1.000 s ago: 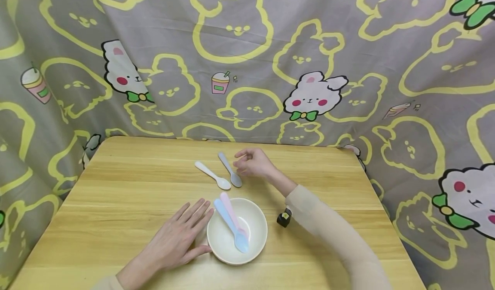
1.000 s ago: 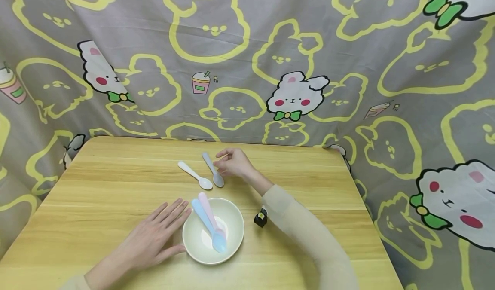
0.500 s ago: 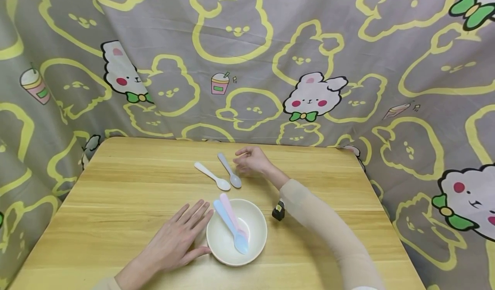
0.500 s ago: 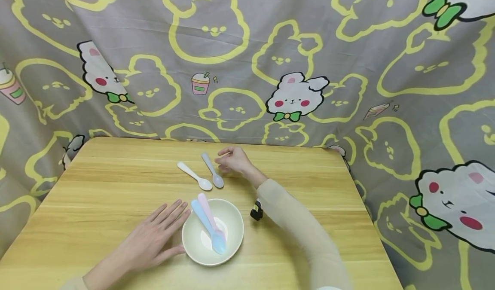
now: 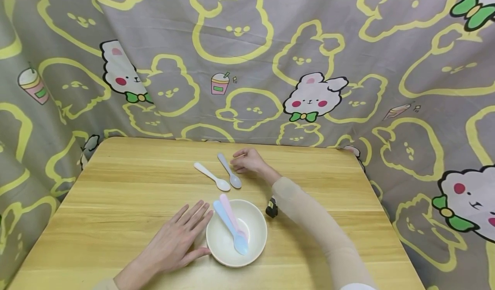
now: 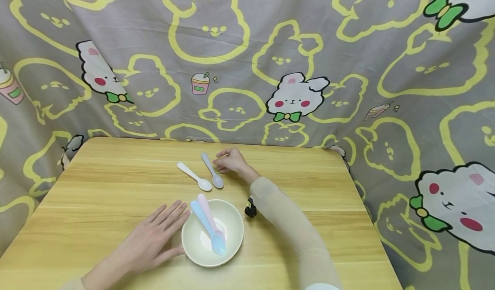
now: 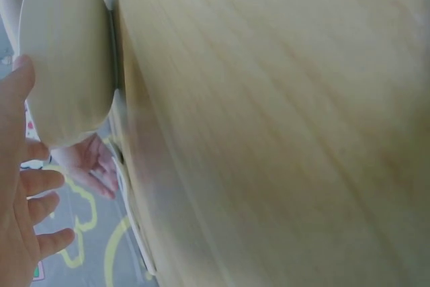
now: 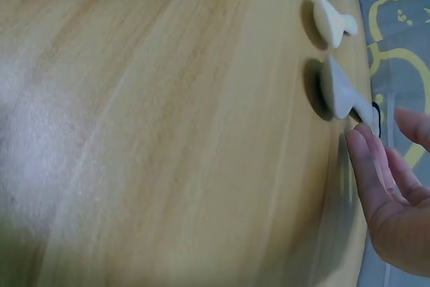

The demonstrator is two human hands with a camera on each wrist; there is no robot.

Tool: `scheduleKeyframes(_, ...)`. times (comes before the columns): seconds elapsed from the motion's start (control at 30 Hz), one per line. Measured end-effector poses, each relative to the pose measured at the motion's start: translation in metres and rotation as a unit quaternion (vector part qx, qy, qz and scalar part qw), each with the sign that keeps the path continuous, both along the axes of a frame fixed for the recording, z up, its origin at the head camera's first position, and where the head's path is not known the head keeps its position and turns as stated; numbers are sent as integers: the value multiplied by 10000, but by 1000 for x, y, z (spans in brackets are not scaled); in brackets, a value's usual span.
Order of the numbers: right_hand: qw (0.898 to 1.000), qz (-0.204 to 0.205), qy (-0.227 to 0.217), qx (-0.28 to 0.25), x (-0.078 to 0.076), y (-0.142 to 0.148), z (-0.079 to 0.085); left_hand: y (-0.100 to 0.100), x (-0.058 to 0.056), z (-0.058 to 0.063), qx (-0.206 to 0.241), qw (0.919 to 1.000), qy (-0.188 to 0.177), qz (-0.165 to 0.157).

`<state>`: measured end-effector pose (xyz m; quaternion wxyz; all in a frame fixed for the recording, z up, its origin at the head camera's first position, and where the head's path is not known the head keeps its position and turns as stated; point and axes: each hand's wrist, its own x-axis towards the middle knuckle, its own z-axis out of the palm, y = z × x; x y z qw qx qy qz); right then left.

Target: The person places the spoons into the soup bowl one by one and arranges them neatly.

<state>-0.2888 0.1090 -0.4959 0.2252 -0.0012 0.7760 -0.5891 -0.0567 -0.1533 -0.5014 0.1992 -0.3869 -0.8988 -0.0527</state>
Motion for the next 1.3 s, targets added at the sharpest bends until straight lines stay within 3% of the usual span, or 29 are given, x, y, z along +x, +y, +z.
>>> scheduleKeyframes(0.23,9999,112,-87,-21,0,-7,-10,-1,1,1,-21,10000,4,-19)
scheduleKeyframes(0.4,9996,144,-90,246,-2,-12,-14,-1,1,0,-28,10000,-16,-8)
scheduleKeyframes(0.93,9950,391,49,916,-3,-19,-9,-1,2,0,-37,10000,1,16)
scheduleKeyframes(1.3,9932,364,69,1106,-6,-20,-8,0,0,1,-14,10000,18,-1)
